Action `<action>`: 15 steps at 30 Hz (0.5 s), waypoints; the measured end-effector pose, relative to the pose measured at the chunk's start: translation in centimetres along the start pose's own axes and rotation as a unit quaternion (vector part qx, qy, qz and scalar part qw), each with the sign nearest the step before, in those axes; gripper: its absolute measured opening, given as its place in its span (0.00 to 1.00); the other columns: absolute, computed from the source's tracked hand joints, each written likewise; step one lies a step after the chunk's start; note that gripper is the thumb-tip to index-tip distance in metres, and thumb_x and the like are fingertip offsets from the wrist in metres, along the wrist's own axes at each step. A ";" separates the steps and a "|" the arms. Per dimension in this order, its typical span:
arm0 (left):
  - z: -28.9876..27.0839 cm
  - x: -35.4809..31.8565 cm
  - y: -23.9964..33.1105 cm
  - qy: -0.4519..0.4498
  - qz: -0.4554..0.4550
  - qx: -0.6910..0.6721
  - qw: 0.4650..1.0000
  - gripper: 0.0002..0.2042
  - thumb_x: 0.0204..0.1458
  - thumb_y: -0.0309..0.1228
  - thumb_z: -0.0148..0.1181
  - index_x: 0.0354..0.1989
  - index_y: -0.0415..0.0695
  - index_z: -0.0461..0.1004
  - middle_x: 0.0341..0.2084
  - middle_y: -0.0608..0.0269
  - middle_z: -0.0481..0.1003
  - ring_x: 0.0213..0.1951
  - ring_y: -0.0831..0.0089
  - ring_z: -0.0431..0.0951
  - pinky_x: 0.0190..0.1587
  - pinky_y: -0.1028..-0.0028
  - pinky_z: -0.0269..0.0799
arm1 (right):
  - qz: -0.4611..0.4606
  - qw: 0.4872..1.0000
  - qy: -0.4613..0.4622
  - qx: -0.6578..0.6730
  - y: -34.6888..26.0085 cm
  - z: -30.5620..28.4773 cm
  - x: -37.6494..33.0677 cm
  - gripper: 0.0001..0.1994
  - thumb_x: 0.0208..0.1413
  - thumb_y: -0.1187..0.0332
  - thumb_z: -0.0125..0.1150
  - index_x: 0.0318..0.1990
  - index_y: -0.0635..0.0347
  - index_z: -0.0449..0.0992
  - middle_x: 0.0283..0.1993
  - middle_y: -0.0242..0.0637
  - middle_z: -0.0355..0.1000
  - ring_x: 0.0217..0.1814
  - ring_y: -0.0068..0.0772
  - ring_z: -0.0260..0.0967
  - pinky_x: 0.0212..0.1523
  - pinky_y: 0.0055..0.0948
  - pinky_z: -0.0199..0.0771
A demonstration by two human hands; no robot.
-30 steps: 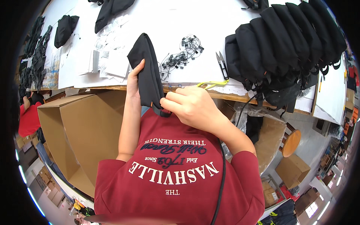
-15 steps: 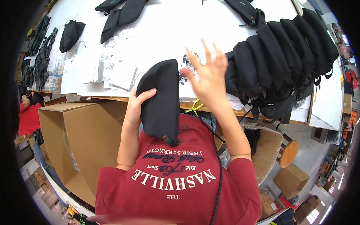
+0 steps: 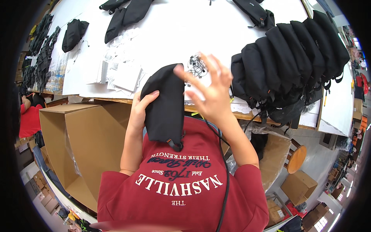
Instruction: Assembling small black gear pouches by attaching tags and inserting items.
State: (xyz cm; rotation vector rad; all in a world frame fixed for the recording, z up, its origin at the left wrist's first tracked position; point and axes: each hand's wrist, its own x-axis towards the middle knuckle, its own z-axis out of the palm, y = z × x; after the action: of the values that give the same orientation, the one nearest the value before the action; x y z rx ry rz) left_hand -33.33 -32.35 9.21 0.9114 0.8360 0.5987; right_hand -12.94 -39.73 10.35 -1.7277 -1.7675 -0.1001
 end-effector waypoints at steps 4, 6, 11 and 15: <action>0.4 0.0 0.0 0.014 0.012 -0.005 1.000 0.13 0.55 0.32 0.56 0.41 0.34 0.76 0.30 0.66 0.77 0.32 0.82 0.75 0.36 0.81 0.69 | -0.019 0.999 -0.038 -0.014 -1.1 0.1 0.0 0.19 0.57 0.43 0.48 0.51 0.31 0.77 0.65 0.37 0.59 0.66 0.41 0.50 0.63 0.41 0.42; 0.3 -0.2 -0.1 0.009 0.007 -0.006 1.000 0.12 0.57 0.32 0.55 0.41 0.34 0.76 0.30 0.66 0.77 0.32 0.82 0.74 0.36 0.82 0.69 | 0.038 0.999 0.017 -0.006 0.4 0.4 0.8 0.20 0.56 0.43 0.48 0.51 0.31 0.78 0.65 0.37 0.59 0.66 0.41 0.50 0.63 0.41 0.42; 0.5 0.2 -0.9 0.038 0.029 0.004 0.999 0.13 0.59 0.34 0.53 0.39 0.35 0.76 0.29 0.69 0.76 0.32 0.84 0.73 0.35 0.83 0.68 | -0.084 0.996 -0.032 0.022 -1.0 0.1 -0.1 0.23 0.63 0.44 0.37 0.47 0.36 0.81 0.64 0.38 0.62 0.66 0.42 0.51 0.64 0.39 0.41; 0.4 0.1 -1.0 0.017 0.031 0.010 0.999 0.14 0.60 0.36 0.53 0.37 0.35 0.76 0.27 0.71 0.74 0.31 0.85 0.71 0.33 0.83 0.66 | 0.042 0.998 0.002 0.039 0.4 1.4 -0.2 0.19 0.63 0.57 0.39 0.50 0.41 0.79 0.64 0.39 0.61 0.67 0.44 0.50 0.64 0.42 0.40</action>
State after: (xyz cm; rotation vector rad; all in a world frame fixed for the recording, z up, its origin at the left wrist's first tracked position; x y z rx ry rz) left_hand -32.82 -32.91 8.39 0.9488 0.8488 0.6623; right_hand -13.13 -39.15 8.96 -1.7412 -1.6721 0.0023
